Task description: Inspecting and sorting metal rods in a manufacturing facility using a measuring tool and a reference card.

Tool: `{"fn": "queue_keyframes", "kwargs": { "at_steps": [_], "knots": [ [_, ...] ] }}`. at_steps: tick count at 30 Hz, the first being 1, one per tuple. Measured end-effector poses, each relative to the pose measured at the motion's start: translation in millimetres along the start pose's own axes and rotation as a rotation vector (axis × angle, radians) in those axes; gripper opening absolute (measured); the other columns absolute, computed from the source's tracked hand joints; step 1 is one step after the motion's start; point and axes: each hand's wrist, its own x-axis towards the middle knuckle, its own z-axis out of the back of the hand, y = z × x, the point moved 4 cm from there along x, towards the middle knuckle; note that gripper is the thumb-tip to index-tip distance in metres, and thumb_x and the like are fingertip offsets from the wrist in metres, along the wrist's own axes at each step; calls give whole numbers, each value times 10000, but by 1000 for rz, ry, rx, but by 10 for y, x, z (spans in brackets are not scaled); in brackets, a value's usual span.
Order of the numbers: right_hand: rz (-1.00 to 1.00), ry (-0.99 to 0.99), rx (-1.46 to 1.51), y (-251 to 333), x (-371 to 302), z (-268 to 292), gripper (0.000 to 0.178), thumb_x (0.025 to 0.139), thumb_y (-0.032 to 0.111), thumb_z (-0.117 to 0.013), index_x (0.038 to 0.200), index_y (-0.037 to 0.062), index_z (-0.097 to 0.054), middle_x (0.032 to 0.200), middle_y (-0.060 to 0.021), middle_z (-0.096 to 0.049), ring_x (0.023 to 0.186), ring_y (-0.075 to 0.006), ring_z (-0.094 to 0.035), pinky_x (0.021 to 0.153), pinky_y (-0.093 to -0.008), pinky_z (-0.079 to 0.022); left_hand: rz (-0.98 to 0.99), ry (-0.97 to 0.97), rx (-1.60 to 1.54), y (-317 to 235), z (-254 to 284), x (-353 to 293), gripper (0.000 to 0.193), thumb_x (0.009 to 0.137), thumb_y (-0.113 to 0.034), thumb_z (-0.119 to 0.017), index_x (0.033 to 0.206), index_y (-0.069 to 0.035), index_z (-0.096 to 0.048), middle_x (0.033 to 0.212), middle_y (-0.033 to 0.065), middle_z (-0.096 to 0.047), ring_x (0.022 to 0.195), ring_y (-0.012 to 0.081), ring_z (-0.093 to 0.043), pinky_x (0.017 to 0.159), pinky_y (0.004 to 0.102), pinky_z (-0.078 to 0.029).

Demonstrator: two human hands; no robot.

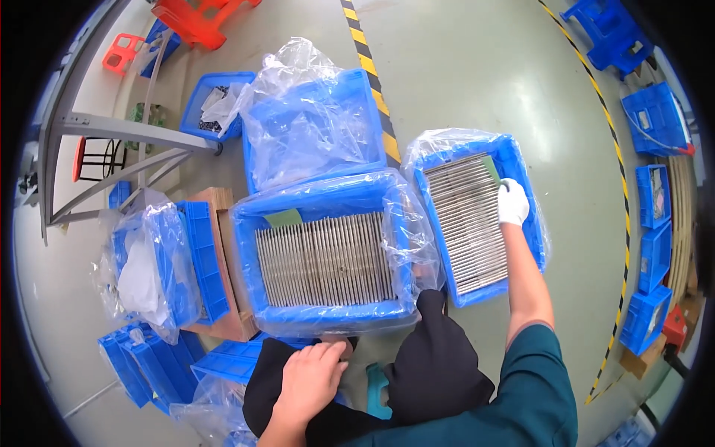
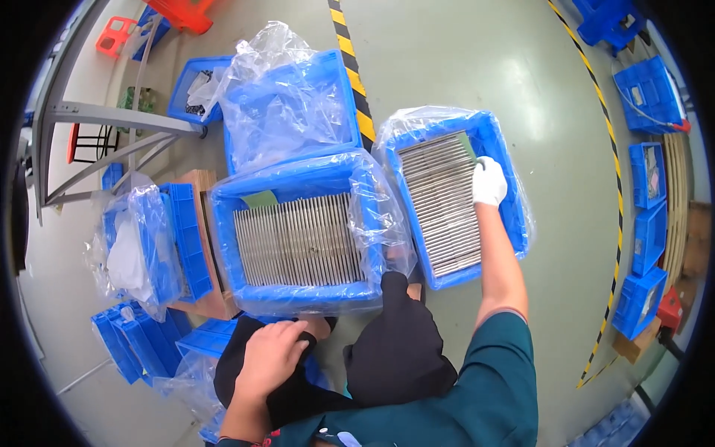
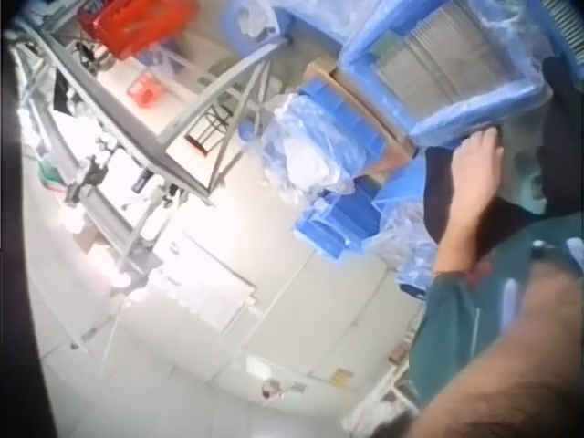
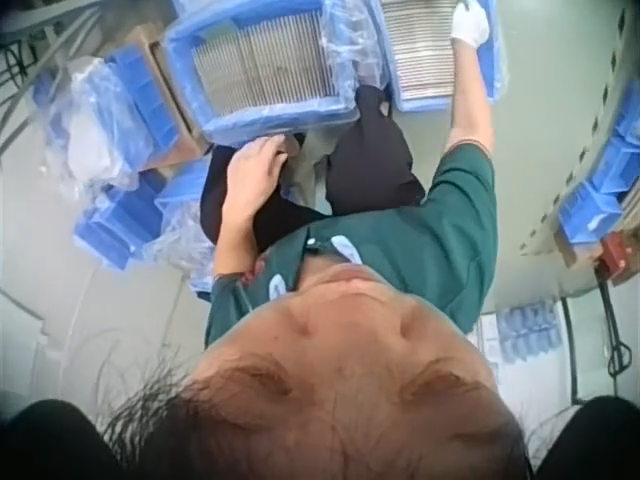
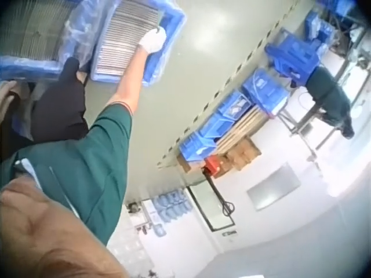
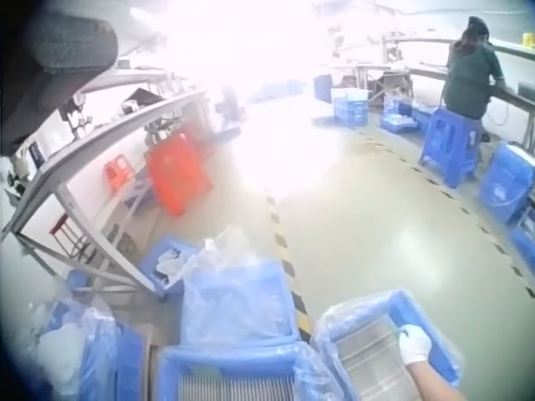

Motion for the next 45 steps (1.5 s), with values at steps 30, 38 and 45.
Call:
{"fn": "queue_keyframes", "kwargs": {
  "at_steps": [30,38,45],
  "knots": [
    [713,153,855,2280,-2317,1998,248,782,-74,-604,1019,-2,-625,989,-113,-645,887,-201,-632,790,-292,-496,107,-334,-1643,210,155,-141,98,810,-134,-605,855,-48,-616,795,5,-623,703,70,-542,650,224,-421],
    [197,813,1043,2602,-2388,2102,297,905,187,-534,1134,1,-571,1023,-87,-628,921,-144,-598,781,-262,-473,49,-439,-1541,330,206,-169,98,802,-119,-608,853,-40,-633,771,-2,-615,688,69,-534,643,217,-420],
    [201,963,932,2906,-2385,2211,364,898,314,-530,1145,50,-578,1059,-93,-628,931,-158,-591,727,-279,-478,11,-518,-1525,369,319,-200,96,799,-129,-619,860,-60,-646,776,-8,-623,689,63,-536,625,219,-425]
  ]
}}
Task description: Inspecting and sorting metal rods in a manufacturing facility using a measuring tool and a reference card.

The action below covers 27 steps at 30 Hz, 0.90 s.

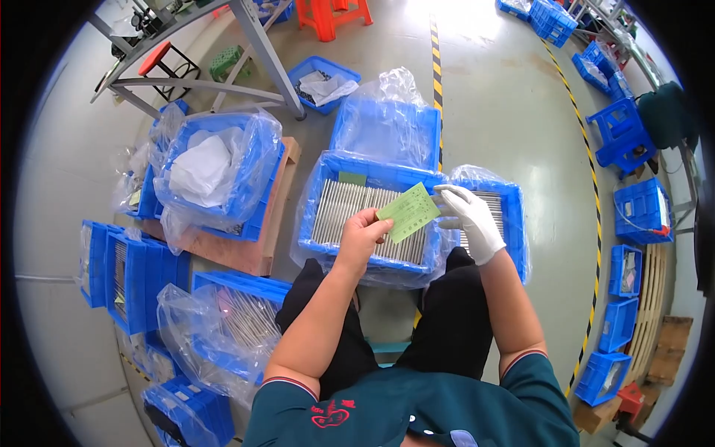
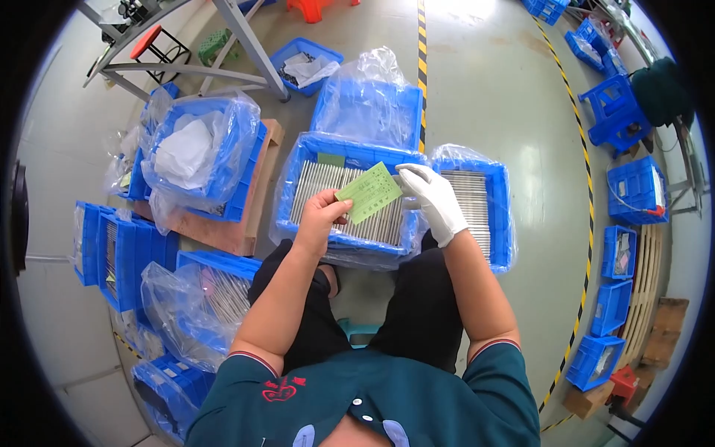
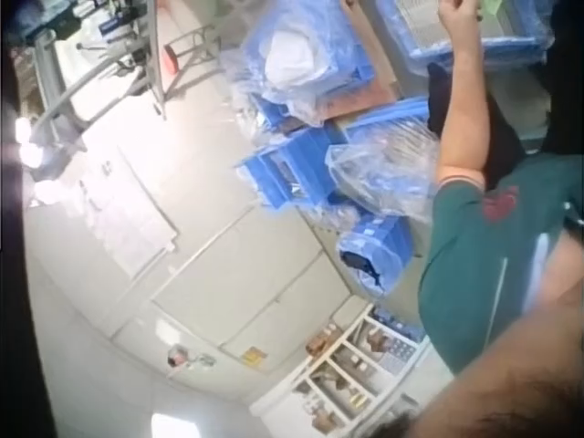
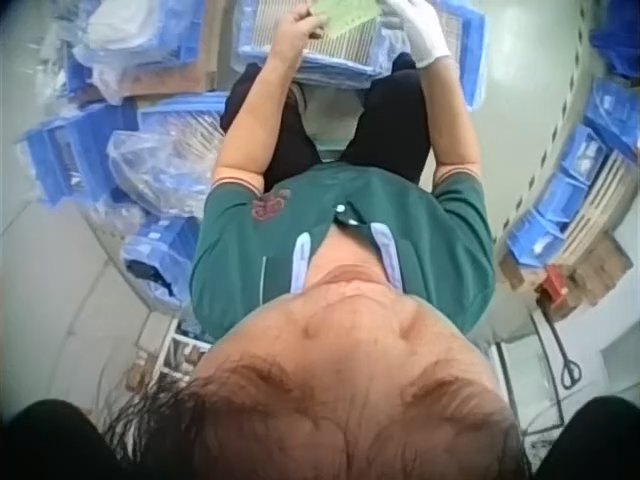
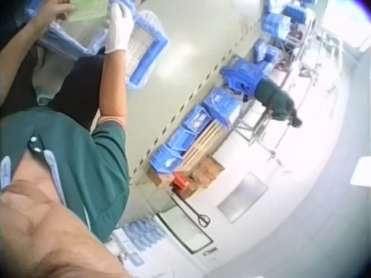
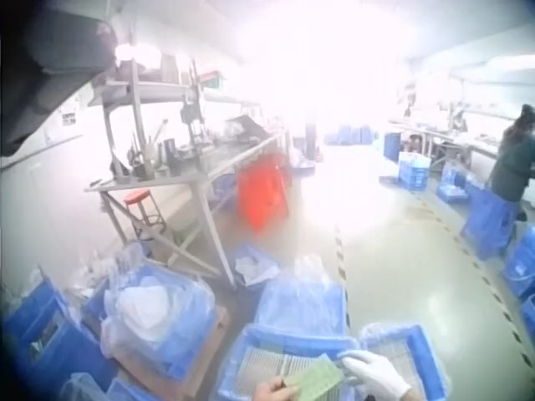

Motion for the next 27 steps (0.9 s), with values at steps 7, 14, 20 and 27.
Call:
{"fn": "queue_keyframes", "kwargs": {
  "at_steps": [7,14,20,27],
  "knots": [
    [-126,54,288,-202,-11,-225,461,874,358,-574,1205,44,-507,1104,-77,-578,952,-214,-582,741,-336,-486,60,-85,-158,21,77,0,127,802,-146,-614,898,-68,-644,794,-1,-640,716,71,-574,618,212,-433],
    [-252,177,243,-437,-73,-545,431,866,360,-593,1160,49,-540,1095,-78,-608,964,-185,-578,791,-331,-460,91,-181,-298,80,94,-5,143,813,-171,-624,918,-75,-630,801,-19,-629,696,67,-572,572,213,-418],
    [-180,130,197,-433,5,-618,336,866,304,-599,1071,40,-574,1003,-64,-641,885,-147,-601,734,-287,-470,132,-211,-307,159,47,10,85,821,-172,-629,861,-98,-624,811,4,-633,737,102,-578,607,249,-439],
    [-93,61,178,-438,85,-543,224,859,225,-595,959,25,-606,840,-58,-636,733,-119,-594,641,-241,-462,194,-144,-332,186,-3,1,116,833,-178,-616,906,-88,-614,830,9,-631,754,106,-578,618,258,-446]
  ]
}}
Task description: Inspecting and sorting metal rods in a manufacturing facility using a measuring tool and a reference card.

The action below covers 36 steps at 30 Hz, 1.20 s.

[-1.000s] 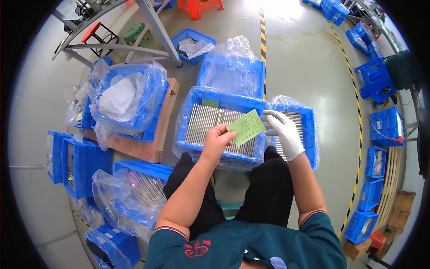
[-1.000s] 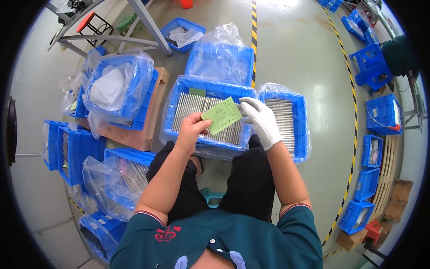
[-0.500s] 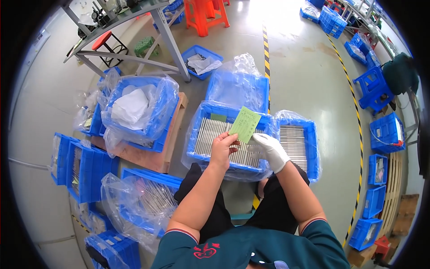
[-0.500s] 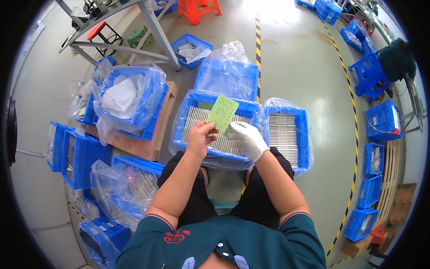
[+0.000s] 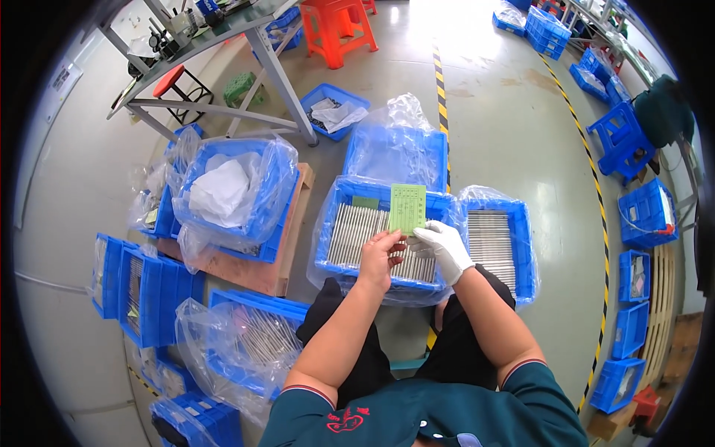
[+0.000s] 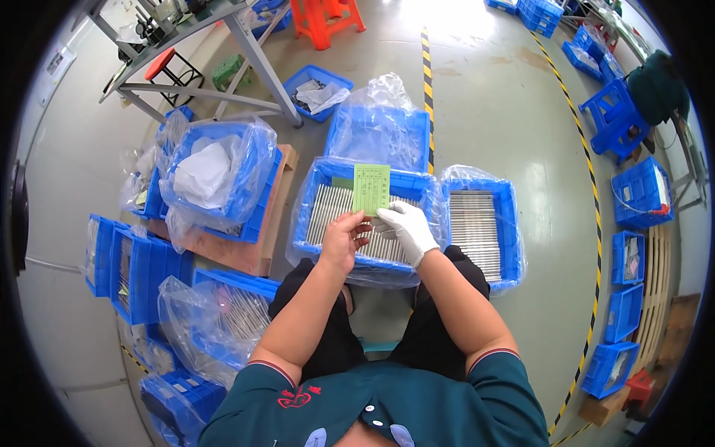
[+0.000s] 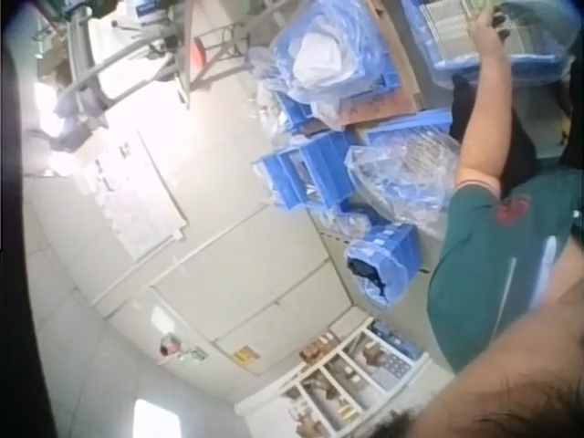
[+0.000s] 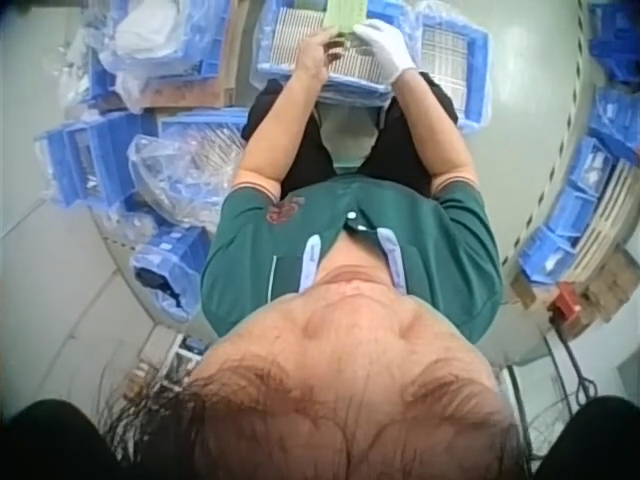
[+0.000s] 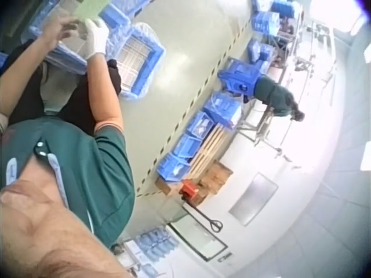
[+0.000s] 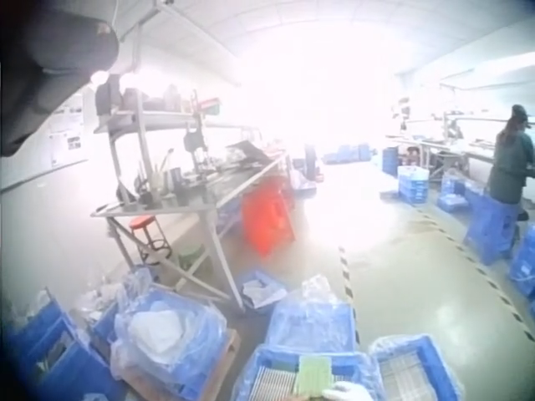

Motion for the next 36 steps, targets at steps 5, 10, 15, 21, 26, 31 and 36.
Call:
{"fn": "queue_keyframes", "kwargs": {
  "at_steps": [5,10,15,21,26,31,36],
  "knots": [
    [-18,30,20,40,-11,30,191,855,203,-599,908,20,-599,778,-48,-615,641,-96,-551,588,-221,-437,-8,-16,0,-7,28,4,165,836,-169,-607,971,-74,-593,859,11,-626,766,114,-581,632,263,-448],
    [-37,41,12,6,0,51,177,851,192,-601,885,18,-592,753,-38,-597,608,-86,-524,566,-216,-422,-40,-37,22,-27,43,6,226,827,-163,-616,1021,-54,-574,885,27,-620,774,129,-586,629,267,-452],
    [-45,77,50,-3,-8,39,192,848,209,-606,879,20,-592,749,-31,-594,592,-80,-507,540,-212,-407,-48,-37,25,-47,44,0,244,817,-155,-626,1029,-49,-567,881,32,-619,776,137,-589,630,271,-454],
    [-23,40,21,11,15,98,197,851,217,-605,898,26,-606,762,-39,-609,627,-90,-546,577,-218,-431,-52,-39,46,-29,61,-7,225,801,-131,-627,1007,-57,-570,877,28,-620,777,139,-591,633,271,-449],
    [18,-59,-12,48,49,179,234,850,243,-615,951,33,-615,818,-33,-621,719,-111,-598,640,-235,-466,-12,30,108,-10,11,-18,189,795,-143,-623,966,-67,-598,864,16,-623,775,129,-590,640,262,-441],
    [103,-91,9,127,39,200,229,847,241,-621,936,30,-612,808,-31,-608,718,-98,-572,644,-237,-461,72,203,236,62,-66,-42,176,796,-173,-620,948,-85,-632,887,10,-639,789,105,-579,655,259,-437],
    [164,-119,-57,185,31,254,219,846,227,-622,918,20,-620,800,-23,-600,710,-94,-558,646,-233,-453,57,212,249,-7,-67,-83,223,798,-194,-610,998,-95,-606,936,13,-636,802,99,-564,663,254,-431]
  ]
}}
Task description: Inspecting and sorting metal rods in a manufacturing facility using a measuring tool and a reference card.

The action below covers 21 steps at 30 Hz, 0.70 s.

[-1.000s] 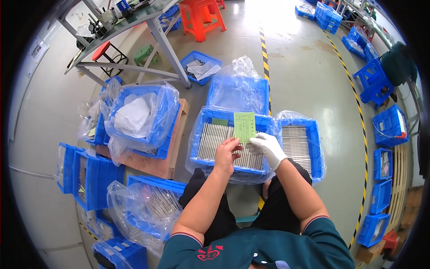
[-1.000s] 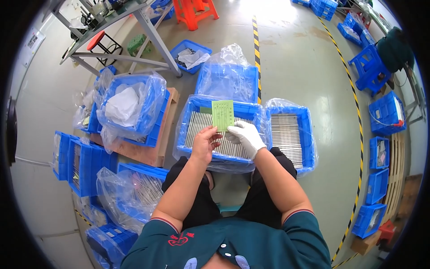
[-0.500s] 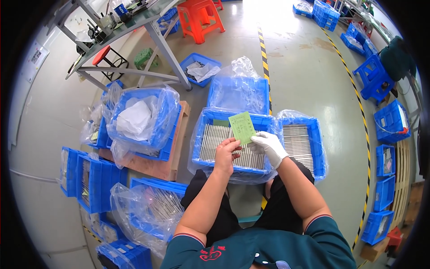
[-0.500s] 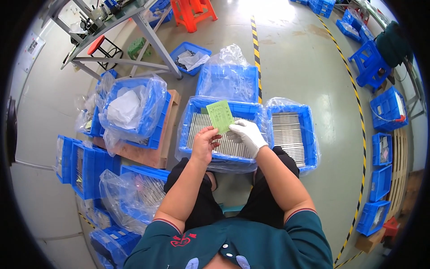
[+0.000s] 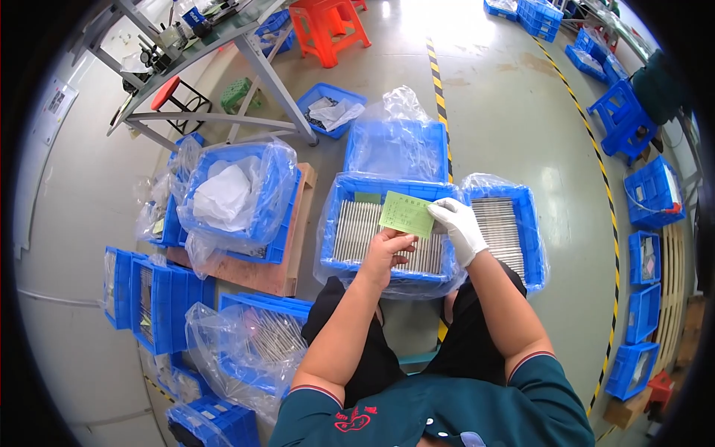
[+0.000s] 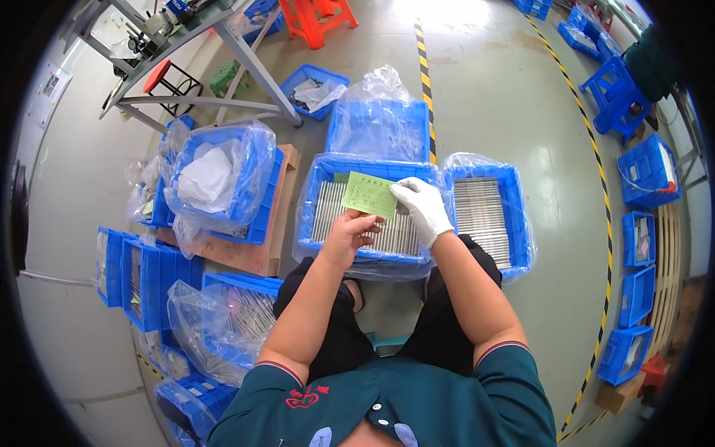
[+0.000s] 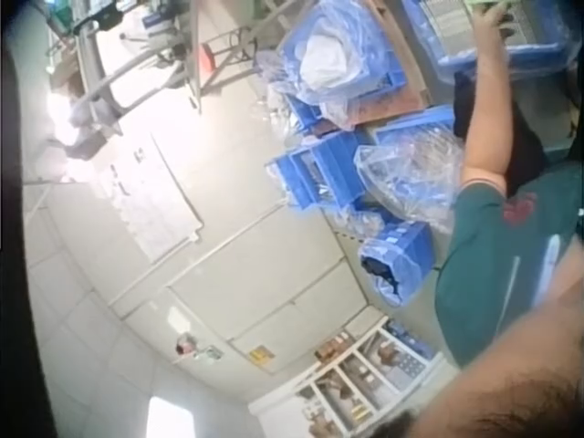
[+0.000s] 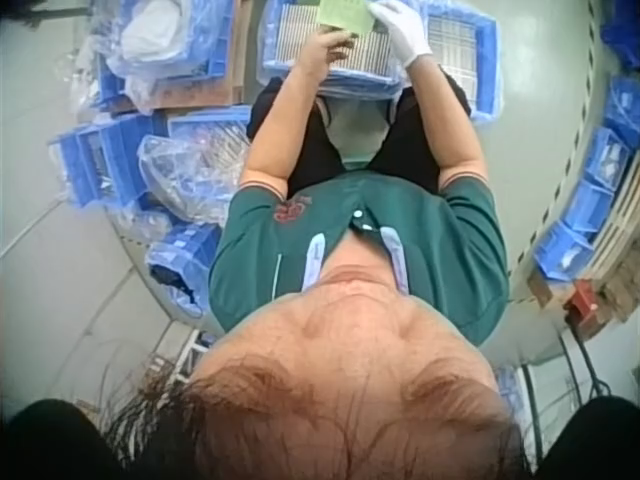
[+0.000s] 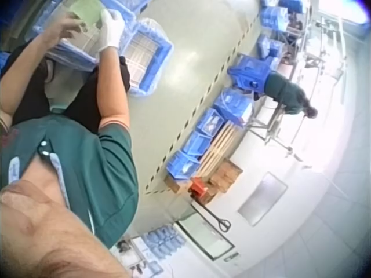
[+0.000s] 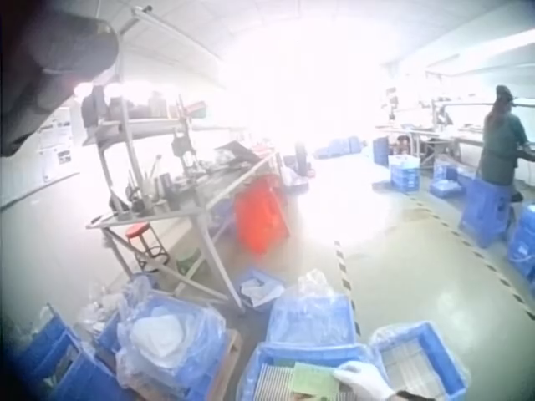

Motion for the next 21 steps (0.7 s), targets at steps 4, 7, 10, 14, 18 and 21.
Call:
{"fn": "queue_keyframes", "kwargs": {
  "at_steps": [4,7,10,14,18,21],
  "knots": [
    [11,-13,-20,36,-10,17,221,846,228,-624,912,17,-622,796,-24,-600,710,-93,-558,648,-235,-454,-47,-89,-95,-87,159,-5,238,806,-199,-586,1023,-105,-564,954,10,-617,803,107,-567,660,264,-436],
    [13,-12,-26,38,-21,81,221,846,225,-619,902,12,-627,785,-26,-602,701,-92,-557,646,-236,-454,-65,-155,-168,-99,161,12,189,807,-180,-579,983,-114,-563,908,3,-613,803,122,-582,654,285,-445],
    [59,-39,-152,88,-62,97,237,839,225,-605,892,-3,-644,771,-38,-609,699,-108,-564,653,-245,-460,-98,-175,-136,-59,163,35,239,781,-164,-595,1000,-72,-585,870,7,-618,779,123,-580,621,264,-440],
    [45,-14,-97,-15,-23,-45,255,826,226,-600,915,-9,-644,796,-67,-634,720,-127,-586,671,-268,-475,-132,-221,-161,-113,254,-16,209,780,-131,-581,976,-62,-589,846,15,-628,751,123,-595,608,269,-455],
    [140,-18,-131,-98,41,-103,295,825,252,-585,933,-18,-639,834,-109,-648,762,-170,-616,713,-294,-480,-162,-267,-219,-81,333,33,177,786,-107,-566,961,-79,-568,839,20,-627,746,136,-604,593,288,-464],
    [88,-15,-183,-39,-7,-207,376,808,329,-581,955,-13,-636,855,-145,-650,779,-230,-629,730,-321,-481,-190,-330,-254,-62,402,46,172,793,-113,-563,962,-93,-541,841,12,-610,755,142,-597,593,290,-461]
  ]
}}
